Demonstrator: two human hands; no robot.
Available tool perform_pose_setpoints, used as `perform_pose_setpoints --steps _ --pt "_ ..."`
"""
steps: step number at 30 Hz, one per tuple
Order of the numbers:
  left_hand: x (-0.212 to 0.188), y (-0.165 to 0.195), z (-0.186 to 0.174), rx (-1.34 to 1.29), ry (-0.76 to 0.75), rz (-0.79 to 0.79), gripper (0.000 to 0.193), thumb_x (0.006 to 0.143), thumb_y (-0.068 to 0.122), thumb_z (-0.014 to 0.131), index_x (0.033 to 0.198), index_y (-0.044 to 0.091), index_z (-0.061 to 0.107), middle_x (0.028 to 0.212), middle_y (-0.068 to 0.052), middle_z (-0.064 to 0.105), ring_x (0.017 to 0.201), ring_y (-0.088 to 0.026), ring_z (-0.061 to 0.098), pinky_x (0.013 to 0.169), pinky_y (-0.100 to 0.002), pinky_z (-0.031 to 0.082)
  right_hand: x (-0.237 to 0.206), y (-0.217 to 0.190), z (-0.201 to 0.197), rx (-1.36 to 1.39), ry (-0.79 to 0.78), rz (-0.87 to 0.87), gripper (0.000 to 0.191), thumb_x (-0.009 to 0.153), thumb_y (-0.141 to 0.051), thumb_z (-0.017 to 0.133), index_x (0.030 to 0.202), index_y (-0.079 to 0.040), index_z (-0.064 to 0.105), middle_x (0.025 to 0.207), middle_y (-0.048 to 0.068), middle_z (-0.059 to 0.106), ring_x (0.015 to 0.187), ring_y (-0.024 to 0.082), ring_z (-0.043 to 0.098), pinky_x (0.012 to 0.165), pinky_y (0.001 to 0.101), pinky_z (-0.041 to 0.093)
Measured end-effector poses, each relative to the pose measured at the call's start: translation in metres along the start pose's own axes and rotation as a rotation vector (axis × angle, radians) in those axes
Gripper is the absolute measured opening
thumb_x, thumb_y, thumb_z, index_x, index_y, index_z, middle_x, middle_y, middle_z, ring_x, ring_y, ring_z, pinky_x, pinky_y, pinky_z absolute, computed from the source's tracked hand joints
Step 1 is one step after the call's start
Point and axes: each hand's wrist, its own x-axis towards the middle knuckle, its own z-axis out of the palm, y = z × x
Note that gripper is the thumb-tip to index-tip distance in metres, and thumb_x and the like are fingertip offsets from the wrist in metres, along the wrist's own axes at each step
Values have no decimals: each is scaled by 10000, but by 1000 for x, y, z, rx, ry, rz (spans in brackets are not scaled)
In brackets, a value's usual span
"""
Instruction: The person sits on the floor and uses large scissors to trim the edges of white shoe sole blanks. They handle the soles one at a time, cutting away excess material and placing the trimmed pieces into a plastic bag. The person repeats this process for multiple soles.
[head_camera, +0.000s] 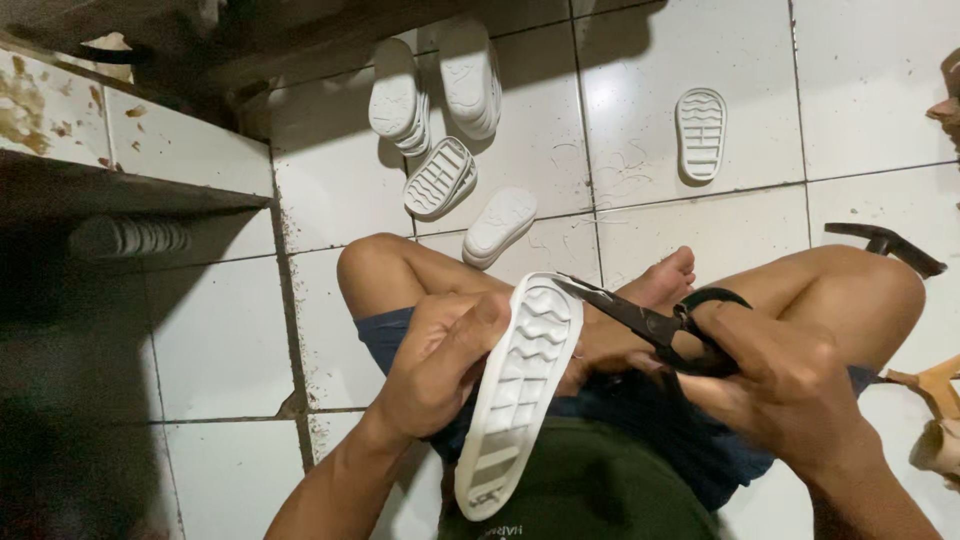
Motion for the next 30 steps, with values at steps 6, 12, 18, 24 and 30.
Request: perform_pose_setpoints --steps 6,12,18,24,30 --pt "10 11 -1 -58 -115 -81 550 1134 339 396 1107 -132 679 929 -156 744 776 -140 682 704 -245 556 -2 11 -2 -16 -79 26 380 643 -198 919 884 -17 687 682 77 697 539 155 659 502 323 502" --pt "12 4 -10 -286 36 -403 570 1108 347 393 1087 -148 676 811 -255 716 588 -230 705 506 -308 595 0 16 -2 -10 -148 83 400 642 -236 887 914 -3 710 638 102 688 512 189 638 462 329 481" --pt "41 -43 -11 -370 -57 -509 502 1095 382 454 1315 -67 501 850 -325 664 603 -347 687 484 -434 589 7 -13 27 1103 -95 361 259 825 -96 774 1035 39 708 717 84 695 564 141 671 479 257 537" --pt "41 -59 7 -435 -250 -272 817 1019 449 683 1467 -112 293 1312 -260 556 1175 -326 564 970 -422 493 21 -12 53 1594 -134 541 135 908 -63 664 937 69 676 666 138 691 470 184 630 431 280 511" --pt "14 -58 26 -106 60 274 1005 914 308 789 1646 -31 189 1593 -241 455 1566 -295 397 1326 -433 315 29 -19 52 1743 -122 630 113 938 -72 644 950 41 645 685 127 669 494 193 637 444 286 514"
